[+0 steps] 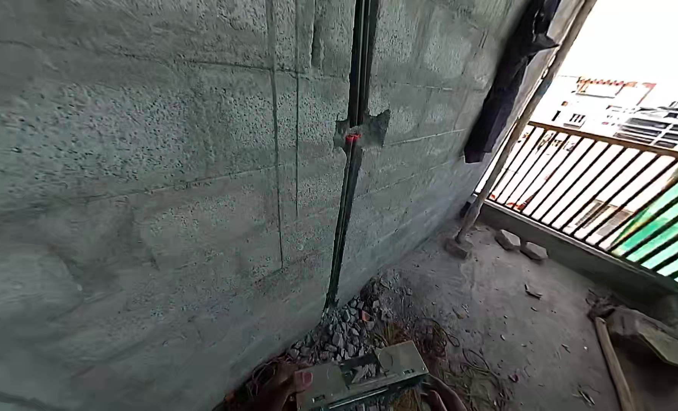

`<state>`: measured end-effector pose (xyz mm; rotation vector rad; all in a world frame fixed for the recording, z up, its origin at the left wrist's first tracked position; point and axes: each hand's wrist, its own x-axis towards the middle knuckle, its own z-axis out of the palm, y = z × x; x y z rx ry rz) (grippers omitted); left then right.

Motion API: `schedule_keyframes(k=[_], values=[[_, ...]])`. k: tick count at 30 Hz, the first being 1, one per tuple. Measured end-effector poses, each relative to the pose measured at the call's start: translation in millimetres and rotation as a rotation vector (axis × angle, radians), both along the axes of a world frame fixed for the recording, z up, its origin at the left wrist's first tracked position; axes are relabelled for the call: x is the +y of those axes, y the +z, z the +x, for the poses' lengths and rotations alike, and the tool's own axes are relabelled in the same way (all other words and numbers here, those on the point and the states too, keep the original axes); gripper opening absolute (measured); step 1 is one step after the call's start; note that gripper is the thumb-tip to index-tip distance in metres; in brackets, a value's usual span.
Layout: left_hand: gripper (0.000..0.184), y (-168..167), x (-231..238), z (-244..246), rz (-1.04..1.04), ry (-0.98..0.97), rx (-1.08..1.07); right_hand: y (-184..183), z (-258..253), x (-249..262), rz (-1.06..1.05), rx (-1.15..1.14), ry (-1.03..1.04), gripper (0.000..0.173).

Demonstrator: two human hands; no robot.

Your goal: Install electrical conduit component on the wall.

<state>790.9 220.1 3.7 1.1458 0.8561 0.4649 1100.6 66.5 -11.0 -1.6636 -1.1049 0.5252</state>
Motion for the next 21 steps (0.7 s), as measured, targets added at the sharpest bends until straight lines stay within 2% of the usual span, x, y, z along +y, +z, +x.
schedule_keyframes(k=[1,4,6,9,13,16,21], values=[[0.076,-3.6,14.4,12.8,0.009,0.015,-0.019,4.8,18.9,28.6,0.031,-0.064,0.068,0.047],[0.078,11.3,58.5,64.9,0.062,0.100,-0.052,20.5,77.2,113.6,0.101,-0.191,0.214,0.049],[0.069,27.9,93.5,106.9,0.078,0.241,-0.059,32.6,123.8,171.5,0.174,-0.265,0.263,0.043],[0.055,67.3,144.9,177.2,0.011,0.483,-0.098,67.2,185.6,259.9,0.242,-0.372,0.274,0.038],[0.065,137.3,224.2,247.2,0.053,0.710,-0.109,137.5,231.6,375.3,0.288,-0.429,0.235,0.033],[0.072,175.5,258.6,273.3,0.249,0.877,-0.062,182.4,246.0,444.7,0.289,-0.400,0.281,0.028],[0.093,196.0,332.3,275.1,0.954,0.972,-0.011,234.5,232.1,538.3,0.364,-0.320,0.253,0.033]])
